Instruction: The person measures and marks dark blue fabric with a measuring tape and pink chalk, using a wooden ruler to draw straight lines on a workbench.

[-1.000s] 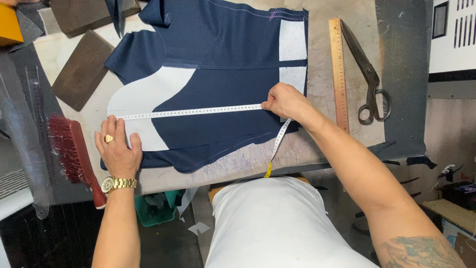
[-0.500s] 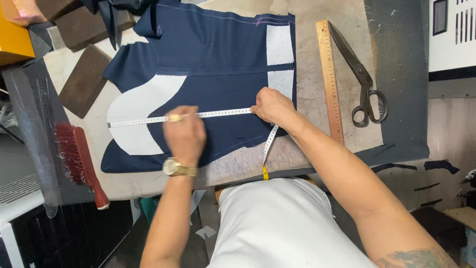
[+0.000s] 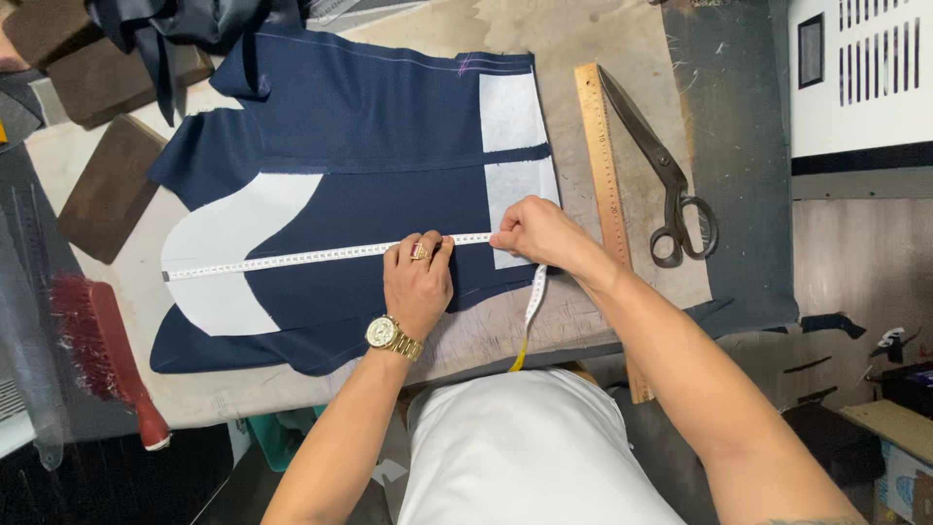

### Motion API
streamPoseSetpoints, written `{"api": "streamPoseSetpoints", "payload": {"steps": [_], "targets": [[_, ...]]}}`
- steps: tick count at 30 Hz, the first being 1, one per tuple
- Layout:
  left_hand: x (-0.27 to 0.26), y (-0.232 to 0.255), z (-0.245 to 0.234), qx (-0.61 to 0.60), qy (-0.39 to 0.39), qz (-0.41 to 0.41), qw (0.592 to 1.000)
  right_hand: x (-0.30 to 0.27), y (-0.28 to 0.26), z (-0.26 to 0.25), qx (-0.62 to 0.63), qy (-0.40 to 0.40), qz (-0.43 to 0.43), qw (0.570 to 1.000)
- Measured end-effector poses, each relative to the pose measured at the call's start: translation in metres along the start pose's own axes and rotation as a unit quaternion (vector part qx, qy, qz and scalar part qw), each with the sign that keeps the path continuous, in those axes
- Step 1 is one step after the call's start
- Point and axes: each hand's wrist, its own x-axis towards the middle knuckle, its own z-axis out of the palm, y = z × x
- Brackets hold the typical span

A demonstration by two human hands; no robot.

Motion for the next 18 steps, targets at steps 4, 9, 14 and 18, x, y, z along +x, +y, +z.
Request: {"api": "streamPoseSetpoints", "payload": {"steps": [4,9,14,18], "targets": [[0.001,0.003,-0.004,0.005,-0.001,0.003,1.000,-0.009,0.026,-0.013,-0.004,-0.015,0.048,0.999],[0.002,0.005,-0.005,0.006,0.004,0.003,1.000,-0.019,0.038,-0.030,-0.018,-0.006,0.091,0.996],[0.003,0.006,-0.010,0.004,-0.020,-0.007,1.000,-0.021,0.044,-0.035,-0.001,-0.005,0.115,0.993],[0.001,0.005,-0.007,0.005,-0.018,-0.009,1.000,-0.009,0.065,-0.027,-0.004,0.010,0.124,0.992]]}}
